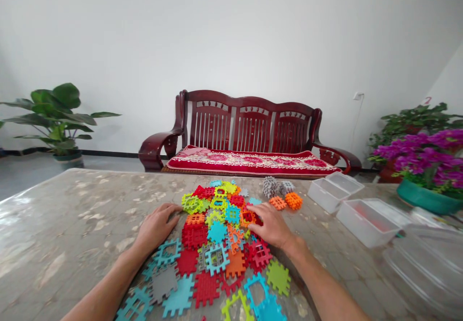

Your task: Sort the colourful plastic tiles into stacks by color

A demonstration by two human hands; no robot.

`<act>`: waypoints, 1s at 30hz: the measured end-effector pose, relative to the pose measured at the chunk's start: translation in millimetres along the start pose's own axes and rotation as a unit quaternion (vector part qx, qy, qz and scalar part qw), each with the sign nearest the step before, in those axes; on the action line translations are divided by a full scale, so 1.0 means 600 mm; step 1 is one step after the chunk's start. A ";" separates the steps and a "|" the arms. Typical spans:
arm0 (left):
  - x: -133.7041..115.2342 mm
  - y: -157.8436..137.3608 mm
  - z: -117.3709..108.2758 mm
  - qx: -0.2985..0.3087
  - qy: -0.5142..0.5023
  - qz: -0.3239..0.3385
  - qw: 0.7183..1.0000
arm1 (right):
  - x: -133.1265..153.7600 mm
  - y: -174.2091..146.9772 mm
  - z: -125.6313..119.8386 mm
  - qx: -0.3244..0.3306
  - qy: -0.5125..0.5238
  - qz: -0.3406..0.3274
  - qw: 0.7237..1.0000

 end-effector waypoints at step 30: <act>0.008 0.004 0.008 -0.014 -0.005 0.005 1.000 | -0.156 -0.073 -0.111 0.004 0.027 0.292 0.956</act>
Point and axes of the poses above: each hand's wrist, its own y-axis towards the middle knuckle, its own z-axis out of the palm, x = y × z, the point moved 4 cm from there along y, towards the middle knuckle, and after that the axes turned 11 degrees about y, right-handed, at the moved point
